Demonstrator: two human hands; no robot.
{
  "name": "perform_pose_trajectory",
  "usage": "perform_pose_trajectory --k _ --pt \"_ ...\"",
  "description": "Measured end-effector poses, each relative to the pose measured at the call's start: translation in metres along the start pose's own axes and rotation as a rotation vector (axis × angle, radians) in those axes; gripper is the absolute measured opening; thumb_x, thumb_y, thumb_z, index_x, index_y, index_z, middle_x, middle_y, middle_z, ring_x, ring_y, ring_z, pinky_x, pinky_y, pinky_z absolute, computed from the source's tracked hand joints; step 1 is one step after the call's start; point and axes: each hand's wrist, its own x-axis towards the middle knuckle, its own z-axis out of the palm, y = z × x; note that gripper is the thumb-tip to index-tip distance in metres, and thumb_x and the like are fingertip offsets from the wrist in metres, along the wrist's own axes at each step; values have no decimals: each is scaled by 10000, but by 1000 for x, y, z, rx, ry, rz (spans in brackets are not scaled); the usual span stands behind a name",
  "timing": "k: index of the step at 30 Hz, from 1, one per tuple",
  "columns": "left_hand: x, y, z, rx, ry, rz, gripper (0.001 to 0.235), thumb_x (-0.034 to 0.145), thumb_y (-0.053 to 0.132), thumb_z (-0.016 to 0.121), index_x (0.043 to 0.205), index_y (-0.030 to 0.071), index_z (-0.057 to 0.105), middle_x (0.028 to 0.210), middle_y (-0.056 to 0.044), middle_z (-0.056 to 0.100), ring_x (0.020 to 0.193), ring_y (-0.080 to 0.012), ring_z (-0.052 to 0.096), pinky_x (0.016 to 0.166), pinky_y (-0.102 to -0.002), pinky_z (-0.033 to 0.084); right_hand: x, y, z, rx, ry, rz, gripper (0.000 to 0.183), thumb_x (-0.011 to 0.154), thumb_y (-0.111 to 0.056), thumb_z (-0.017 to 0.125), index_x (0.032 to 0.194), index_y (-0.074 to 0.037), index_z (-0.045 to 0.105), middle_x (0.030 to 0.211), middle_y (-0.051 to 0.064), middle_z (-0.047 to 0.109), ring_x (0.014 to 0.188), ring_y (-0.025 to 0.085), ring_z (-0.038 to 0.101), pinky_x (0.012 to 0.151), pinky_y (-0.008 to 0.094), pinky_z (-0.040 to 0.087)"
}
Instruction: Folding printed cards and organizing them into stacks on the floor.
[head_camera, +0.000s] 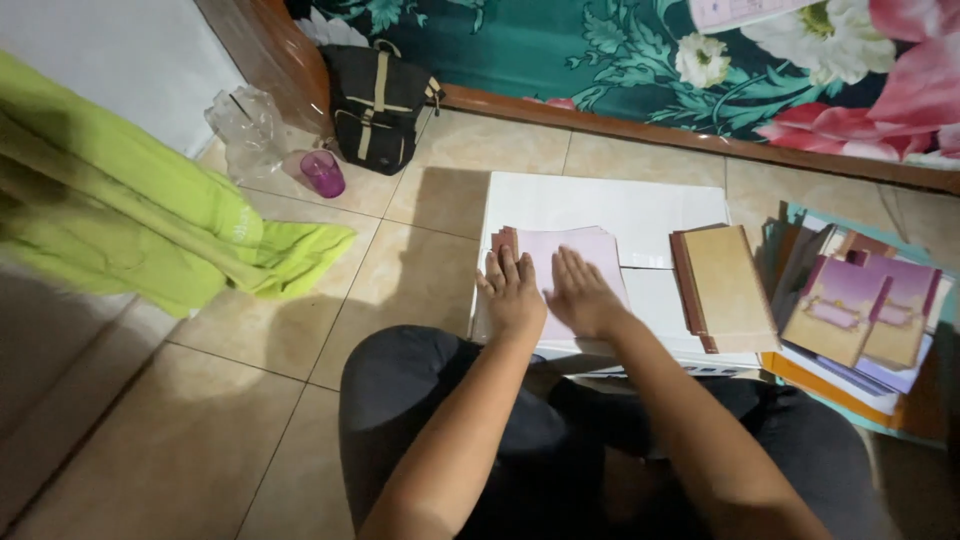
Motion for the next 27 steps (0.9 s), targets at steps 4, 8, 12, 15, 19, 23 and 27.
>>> perform_pose_trajectory --k 4,8,12,15,19,23,27 --pt "1 -3 13 -7 41 6 567 995 163 437 1559 117 392 1690 -210 216 1565 -444 115 1209 -681 25 -65 -25 -44 -18 -218 -28 768 1051 -522 223 1636 -28 169 1692 215 190 1570 357 174 1249 476 184" --pt "6 -4 20 50 309 76 512 942 118 490 1449 79 550 1591 -248 401 1490 -489 302 1149 -704 187 -101 -22 -88 453 -82 207 580 1039 -469 427 1490 -109 483 1475 161 519 1410 370 441 1153 490 351" --pt "1 -2 2 37 90 31 555 983 102 423 1537 109 436 1660 -226 286 1536 -473 201 1177 -698 101 -115 98 -52 95 536 558 434 964 -419 717 1179 -43 742 1023 220 720 1011 408 682 908 473 513" --pt "2 1 -7 37 -27 5 577 998 101 407 1573 114 364 1686 -219 211 1558 -458 128 1188 -689 50 -132 136 -42 -154 287 1071 943 807 -465 828 1567 -116 391 1407 255 429 1323 494 383 979 670 422" --pt "1 0 -9 30 -7 26 581 996 97 428 1573 105 362 1681 -231 213 1556 -467 129 1190 -691 49 -154 196 44 -229 274 1068 545 1072 -155 581 1596 -104 440 1490 353 391 1403 536 294 931 697 343" --pt "-3 4 -25 23 -77 14 597 1003 78 396 1595 105 321 1700 -223 160 1565 -463 79 1195 -672 -1 -134 132 -15 -91 282 1143 865 838 -589 766 1506 -105 503 1378 172 433 1362 426 354 1026 670 304" --pt "-6 5 -37 7 -135 17 612 1003 63 385 1606 96 284 1702 -233 127 1563 -471 57 1193 -673 -16 -130 124 -22 -40 316 1145 837 859 -542 771 1491 -92 458 1369 171 408 1358 429 335 1058 652 241"
